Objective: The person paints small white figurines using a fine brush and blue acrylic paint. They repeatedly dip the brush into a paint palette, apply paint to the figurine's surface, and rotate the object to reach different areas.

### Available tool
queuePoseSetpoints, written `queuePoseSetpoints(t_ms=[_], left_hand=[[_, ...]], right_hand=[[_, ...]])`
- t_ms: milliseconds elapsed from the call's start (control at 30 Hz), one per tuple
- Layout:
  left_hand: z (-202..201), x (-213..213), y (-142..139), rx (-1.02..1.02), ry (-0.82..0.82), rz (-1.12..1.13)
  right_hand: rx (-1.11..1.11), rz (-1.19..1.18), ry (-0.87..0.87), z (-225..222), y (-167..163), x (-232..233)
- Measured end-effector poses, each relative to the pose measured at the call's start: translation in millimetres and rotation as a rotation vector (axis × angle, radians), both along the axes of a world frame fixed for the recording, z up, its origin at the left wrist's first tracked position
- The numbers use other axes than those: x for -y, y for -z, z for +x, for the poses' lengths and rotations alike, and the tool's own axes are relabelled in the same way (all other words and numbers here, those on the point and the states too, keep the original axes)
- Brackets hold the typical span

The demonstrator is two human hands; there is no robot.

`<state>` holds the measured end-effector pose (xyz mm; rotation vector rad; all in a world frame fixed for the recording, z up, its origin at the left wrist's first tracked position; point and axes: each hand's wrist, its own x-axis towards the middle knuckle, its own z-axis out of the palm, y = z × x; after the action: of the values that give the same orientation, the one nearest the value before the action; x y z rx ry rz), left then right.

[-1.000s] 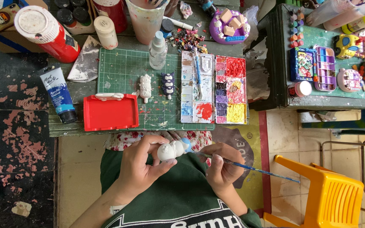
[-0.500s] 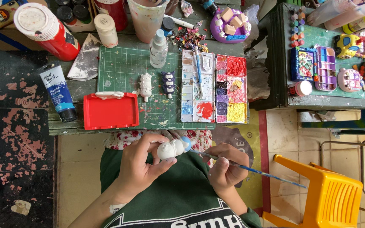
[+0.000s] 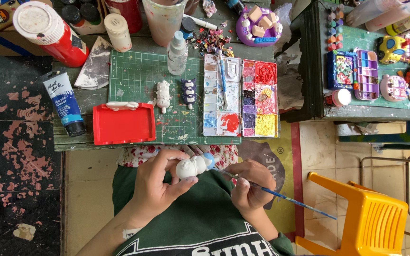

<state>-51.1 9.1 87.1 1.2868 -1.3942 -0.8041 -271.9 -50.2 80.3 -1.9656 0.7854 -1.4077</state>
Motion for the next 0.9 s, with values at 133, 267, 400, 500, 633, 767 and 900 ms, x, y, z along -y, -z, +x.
queuePoseSetpoints(t_ms=[133, 267, 400, 500, 633, 767, 900], left_hand=[[-0.1, -0.6, -0.6, 0.005, -0.005, 0.003], [0.1, -0.6, -1.4, 0.01, -0.009, -0.008], [0.9, -0.5, -2.0, -0.005, -0.011, 0.003], [1.0, -1.9, -2.6, -0.011, -0.007, 0.017], [0.8, -1.2, -2.0, -0.003, -0.008, 0.009], [0.3, -1.3, -2.1, 0.004, -0.009, 0.007], [0.2, -0.7, -2.3, 0.013, -0.007, -0.01]], right_hand=[[0.003, -0.019, -0.01, -0.2, 0.8, 0.6], [-0.003, -0.054, -0.025, -1.5, 1.5, 1.5], [0.037, -0.069, 0.031, 1.2, 2.6, 1.0], [0.11, -0.037, 0.05, 5.4, 1.6, -0.9], [0.028, 0.048, 0.027, 3.9, -6.7, -3.6], [-0.02, 0.007, 0.036, 5.7, -9.2, -1.2], [-0.03, 0.029, 0.069, 5.0, -7.9, -0.9]])
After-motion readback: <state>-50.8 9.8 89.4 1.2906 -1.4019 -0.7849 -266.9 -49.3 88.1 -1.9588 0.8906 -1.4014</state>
